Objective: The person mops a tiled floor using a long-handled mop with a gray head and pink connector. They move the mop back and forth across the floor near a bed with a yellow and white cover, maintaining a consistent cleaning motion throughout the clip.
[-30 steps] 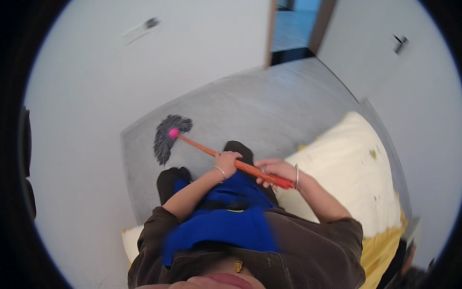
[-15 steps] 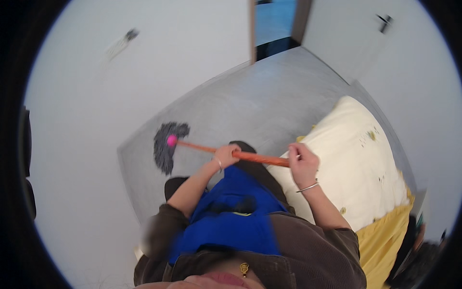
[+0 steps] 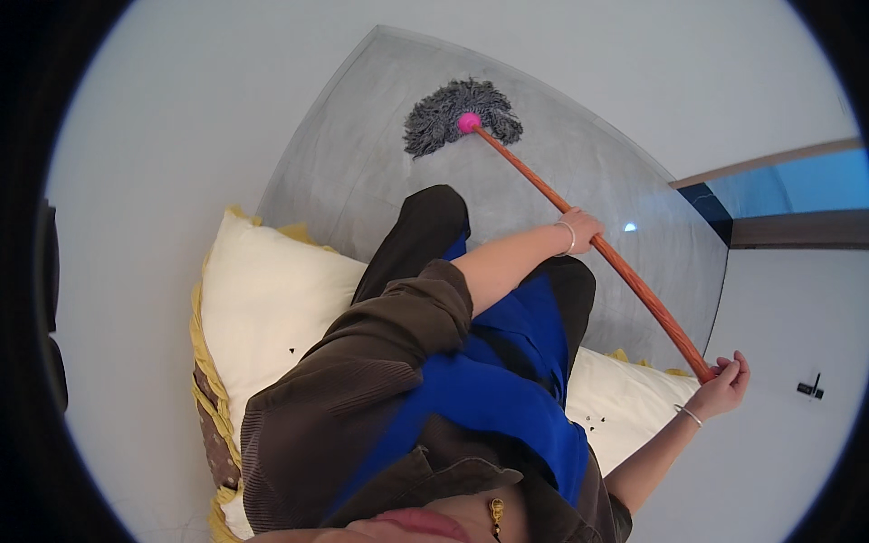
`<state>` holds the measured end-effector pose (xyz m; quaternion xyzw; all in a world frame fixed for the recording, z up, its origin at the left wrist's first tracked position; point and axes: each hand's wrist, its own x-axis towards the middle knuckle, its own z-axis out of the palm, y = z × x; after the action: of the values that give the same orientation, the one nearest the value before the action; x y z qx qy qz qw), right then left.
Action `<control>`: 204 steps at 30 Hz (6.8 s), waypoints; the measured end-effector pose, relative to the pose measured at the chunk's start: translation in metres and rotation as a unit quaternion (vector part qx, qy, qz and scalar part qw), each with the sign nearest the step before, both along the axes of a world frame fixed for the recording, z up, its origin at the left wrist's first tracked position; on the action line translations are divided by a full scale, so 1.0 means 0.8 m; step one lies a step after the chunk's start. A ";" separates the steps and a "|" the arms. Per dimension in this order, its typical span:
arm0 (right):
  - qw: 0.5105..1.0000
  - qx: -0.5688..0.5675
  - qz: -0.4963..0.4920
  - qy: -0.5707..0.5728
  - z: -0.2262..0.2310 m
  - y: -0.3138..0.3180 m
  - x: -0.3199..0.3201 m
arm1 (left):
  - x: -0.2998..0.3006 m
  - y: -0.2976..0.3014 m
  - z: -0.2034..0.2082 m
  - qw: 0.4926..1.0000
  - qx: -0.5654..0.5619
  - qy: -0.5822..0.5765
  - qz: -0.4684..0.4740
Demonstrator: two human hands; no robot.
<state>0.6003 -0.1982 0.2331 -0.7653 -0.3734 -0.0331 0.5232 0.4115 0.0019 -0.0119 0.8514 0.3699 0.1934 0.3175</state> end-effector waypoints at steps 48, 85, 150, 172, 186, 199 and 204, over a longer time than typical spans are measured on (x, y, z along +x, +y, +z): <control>0.690 0.138 0.484 0.520 0.081 0.088 -0.078 | -0.193 -0.019 0.117 0.959 0.010 0.138 0.246; 0.916 0.341 -0.210 -0.011 0.216 -0.150 0.115 | 0.299 -0.133 0.204 0.950 -0.062 -0.062 -0.298; 0.393 -0.208 0.271 0.854 -0.196 0.242 0.004 | 0.072 0.146 -0.022 0.657 -0.660 -0.264 0.250; 0.658 -0.031 0.069 0.749 -0.001 0.047 0.032 | 0.249 0.003 0.131 0.636 -0.761 -0.100 -0.076; 0.671 0.126 -0.022 0.730 -0.009 0.027 0.000 | 0.325 -0.026 0.154 0.677 -0.711 0.038 -0.185; 0.672 -0.090 0.036 0.734 0.005 -0.005 -0.049 | 0.308 -0.042 0.095 0.689 -0.721 -0.039 -0.054; 0.699 -0.156 0.127 0.686 0.000 0.003 -0.067 | 0.266 -0.036 0.085 0.708 -0.699 -0.080 -0.062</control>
<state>0.5467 -0.1957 0.2331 -0.5917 -0.0043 0.6267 0.5071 0.6245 -0.0272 0.0557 0.3884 0.3191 -0.0726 0.8614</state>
